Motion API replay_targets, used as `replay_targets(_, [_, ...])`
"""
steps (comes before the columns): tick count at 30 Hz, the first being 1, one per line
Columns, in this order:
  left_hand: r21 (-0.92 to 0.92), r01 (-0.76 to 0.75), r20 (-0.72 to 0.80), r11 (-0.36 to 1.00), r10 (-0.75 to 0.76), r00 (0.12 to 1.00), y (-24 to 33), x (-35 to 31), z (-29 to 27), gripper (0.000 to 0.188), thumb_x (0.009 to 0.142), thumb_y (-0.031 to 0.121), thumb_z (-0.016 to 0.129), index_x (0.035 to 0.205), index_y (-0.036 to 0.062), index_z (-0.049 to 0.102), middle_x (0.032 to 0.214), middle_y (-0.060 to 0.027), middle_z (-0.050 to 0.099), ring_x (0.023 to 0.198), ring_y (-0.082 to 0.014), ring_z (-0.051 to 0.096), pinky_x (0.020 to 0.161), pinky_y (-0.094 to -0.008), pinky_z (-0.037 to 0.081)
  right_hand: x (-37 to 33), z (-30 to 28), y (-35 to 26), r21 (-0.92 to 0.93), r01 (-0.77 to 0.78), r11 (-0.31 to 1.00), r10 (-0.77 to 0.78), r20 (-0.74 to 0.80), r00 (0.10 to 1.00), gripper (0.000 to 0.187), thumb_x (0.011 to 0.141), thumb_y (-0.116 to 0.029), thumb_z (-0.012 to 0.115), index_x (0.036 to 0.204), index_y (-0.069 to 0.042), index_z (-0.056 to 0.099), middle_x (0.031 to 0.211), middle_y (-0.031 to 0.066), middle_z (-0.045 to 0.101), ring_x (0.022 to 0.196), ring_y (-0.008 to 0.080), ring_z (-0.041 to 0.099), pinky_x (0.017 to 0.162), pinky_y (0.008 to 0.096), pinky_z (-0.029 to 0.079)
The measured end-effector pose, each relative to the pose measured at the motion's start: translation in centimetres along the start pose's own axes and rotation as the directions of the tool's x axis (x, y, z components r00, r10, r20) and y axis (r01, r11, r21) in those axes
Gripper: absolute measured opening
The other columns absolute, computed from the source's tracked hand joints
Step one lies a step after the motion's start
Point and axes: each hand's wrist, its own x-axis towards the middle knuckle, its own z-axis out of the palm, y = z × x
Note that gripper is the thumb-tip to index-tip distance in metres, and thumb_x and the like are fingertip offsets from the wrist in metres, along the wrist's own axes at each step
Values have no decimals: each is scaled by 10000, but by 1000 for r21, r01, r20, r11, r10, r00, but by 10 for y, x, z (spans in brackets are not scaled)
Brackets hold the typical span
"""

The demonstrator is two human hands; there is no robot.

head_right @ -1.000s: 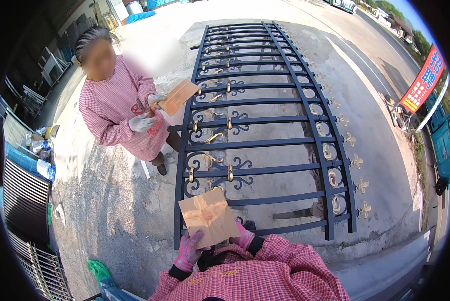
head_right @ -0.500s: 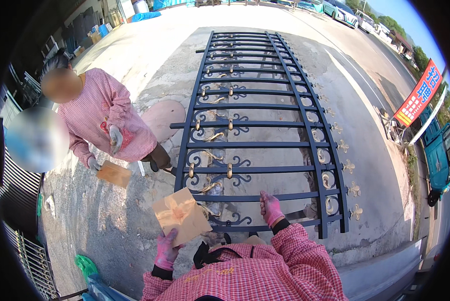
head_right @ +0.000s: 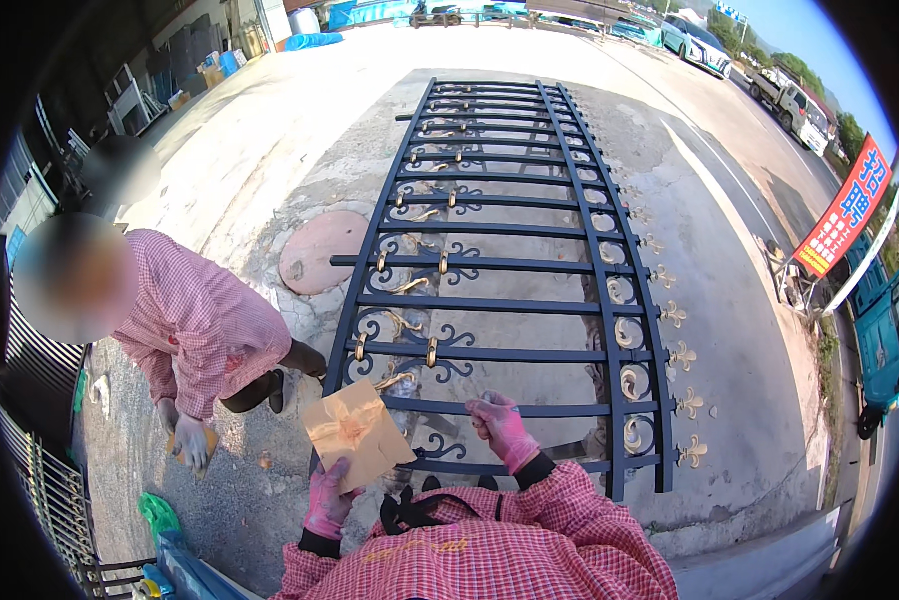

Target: The person rubs a small block of material against the ornate metal bars of a gate to polish or clean them. They repeatedly dip the block into a small cup of liquid and continue rubbing different sections of the gate's decorative elements.

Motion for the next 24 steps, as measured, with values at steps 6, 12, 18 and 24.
replay_targets(6, [-26, -21, -8, 999, 20, 1000, -13, -4, 5, 361, 832, 200, 619, 1156, 95, 500, 976, -45, 603, 777, -178, 633, 496, -277, 521, -43, 58, -49, -109, 110, 988, -49, 451, 891, 141, 876, -172, 604, 812, -56, 558, 667, 13, 552, 525, 89, 497, 489, 217, 395])
replay_targets(12, [-14, 8, -26, 1000, -8, 1000, -24, -9, 17, 366, 839, 188, 608, 1173, 99, 490, 980, -56, 605, 738, -174, 636, 487, -265, 528, -21, -76, 28, -36, -187, 982, 184, -88, 979, 303, 916, -337, 540, 722, -106, 507, 545, -13, 455, 414, 84, 390, 385, 236, 308])
replay_targets(18, [-23, -22, 12, 999, 22, 1000, -26, -10, 30, 387, 832, 192, 615, 1181, 80, 489, 976, -68, 607, 729, -173, 640, 476, -251, 524, -45, -183, 76, 181, -276, 944, 327, -387, 862, 262, 874, -212, 531, 638, -146, 440, 484, -29, 370, 365, 93, 301, 348, 251, 244])
replay_targets(24, [14, 1, 50, 1000, -2, 999, -33, -2, 42, 406, 819, 218, 637, 1147, 23, 498, 957, -83, 614, 734, -178, 643, 483, -254, 525, -78, -212, 87, 191, -350, 917, 398, -415, 818, 188, 830, -96, 518, 653, -117, 458, 498, -39, 358, 379, 86, 291, 363, 220, 262])
